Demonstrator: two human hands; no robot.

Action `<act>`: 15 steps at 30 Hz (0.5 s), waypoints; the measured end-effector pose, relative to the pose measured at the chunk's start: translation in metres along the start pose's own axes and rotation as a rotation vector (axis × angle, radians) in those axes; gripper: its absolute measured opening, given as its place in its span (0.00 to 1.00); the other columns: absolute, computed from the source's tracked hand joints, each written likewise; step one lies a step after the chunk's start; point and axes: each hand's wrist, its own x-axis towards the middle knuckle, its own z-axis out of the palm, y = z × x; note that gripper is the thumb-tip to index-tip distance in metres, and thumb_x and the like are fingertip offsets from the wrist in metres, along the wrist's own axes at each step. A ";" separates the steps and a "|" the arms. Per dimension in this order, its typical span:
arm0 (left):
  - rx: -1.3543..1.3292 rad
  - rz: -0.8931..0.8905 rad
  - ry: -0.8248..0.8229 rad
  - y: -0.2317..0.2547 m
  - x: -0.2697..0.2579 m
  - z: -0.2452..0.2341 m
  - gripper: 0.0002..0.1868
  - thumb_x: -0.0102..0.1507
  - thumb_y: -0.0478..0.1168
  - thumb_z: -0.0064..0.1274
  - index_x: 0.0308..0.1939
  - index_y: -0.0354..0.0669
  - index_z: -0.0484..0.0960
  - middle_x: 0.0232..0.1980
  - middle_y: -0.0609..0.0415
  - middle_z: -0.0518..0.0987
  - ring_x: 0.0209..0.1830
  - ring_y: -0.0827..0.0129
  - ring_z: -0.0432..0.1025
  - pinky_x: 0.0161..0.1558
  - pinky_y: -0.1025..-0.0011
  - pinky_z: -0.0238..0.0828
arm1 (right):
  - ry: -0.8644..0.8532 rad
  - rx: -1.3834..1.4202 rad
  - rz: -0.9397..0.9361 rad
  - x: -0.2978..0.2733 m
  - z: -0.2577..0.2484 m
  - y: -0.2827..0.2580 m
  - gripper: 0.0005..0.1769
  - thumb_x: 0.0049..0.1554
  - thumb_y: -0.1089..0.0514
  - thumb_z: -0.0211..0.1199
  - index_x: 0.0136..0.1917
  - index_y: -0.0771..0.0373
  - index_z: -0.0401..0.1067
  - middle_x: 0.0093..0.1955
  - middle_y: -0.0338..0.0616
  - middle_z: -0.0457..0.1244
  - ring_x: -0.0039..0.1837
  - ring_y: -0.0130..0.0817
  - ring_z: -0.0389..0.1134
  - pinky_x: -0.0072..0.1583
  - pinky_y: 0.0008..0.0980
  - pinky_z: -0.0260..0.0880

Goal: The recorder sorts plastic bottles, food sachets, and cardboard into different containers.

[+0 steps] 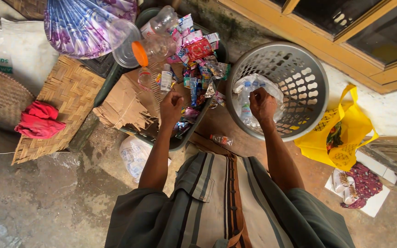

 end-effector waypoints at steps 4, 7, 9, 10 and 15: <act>-0.005 -0.001 0.061 -0.017 0.019 -0.026 0.04 0.64 0.31 0.58 0.42 0.38 0.79 0.31 0.58 0.78 0.30 0.78 0.71 0.34 0.75 0.69 | -0.056 0.020 0.049 0.008 0.016 -0.031 0.06 0.57 0.53 0.66 0.44 0.56 0.76 0.33 0.43 0.69 0.36 0.43 0.71 0.42 0.42 0.69; -0.002 0.029 0.126 -0.032 0.042 -0.042 0.05 0.63 0.30 0.58 0.42 0.38 0.80 0.32 0.58 0.79 0.31 0.77 0.72 0.35 0.75 0.70 | -0.062 0.043 0.012 0.010 0.031 -0.041 0.05 0.58 0.54 0.66 0.44 0.56 0.76 0.34 0.43 0.69 0.36 0.41 0.72 0.41 0.41 0.69; 0.065 0.149 0.212 -0.035 0.061 -0.052 0.08 0.61 0.30 0.58 0.43 0.39 0.79 0.35 0.56 0.79 0.32 0.73 0.74 0.37 0.73 0.72 | -0.056 0.007 0.002 0.012 0.044 -0.042 0.05 0.56 0.55 0.67 0.46 0.56 0.77 0.33 0.44 0.69 0.36 0.41 0.71 0.41 0.40 0.69; 0.062 0.151 0.212 -0.035 0.071 -0.057 0.08 0.61 0.30 0.58 0.43 0.39 0.79 0.35 0.56 0.79 0.32 0.73 0.74 0.37 0.73 0.72 | -0.054 0.004 0.001 0.013 0.046 -0.046 0.05 0.56 0.55 0.67 0.46 0.56 0.77 0.33 0.44 0.69 0.36 0.41 0.71 0.41 0.40 0.69; 0.366 0.161 0.311 -0.025 0.116 -0.078 0.22 0.60 0.34 0.62 0.58 0.45 0.74 0.50 0.47 0.76 0.50 0.53 0.73 0.50 0.56 0.73 | -0.121 0.018 -0.001 0.014 0.053 -0.067 0.07 0.57 0.54 0.66 0.49 0.55 0.77 0.37 0.44 0.70 0.37 0.40 0.72 0.42 0.40 0.69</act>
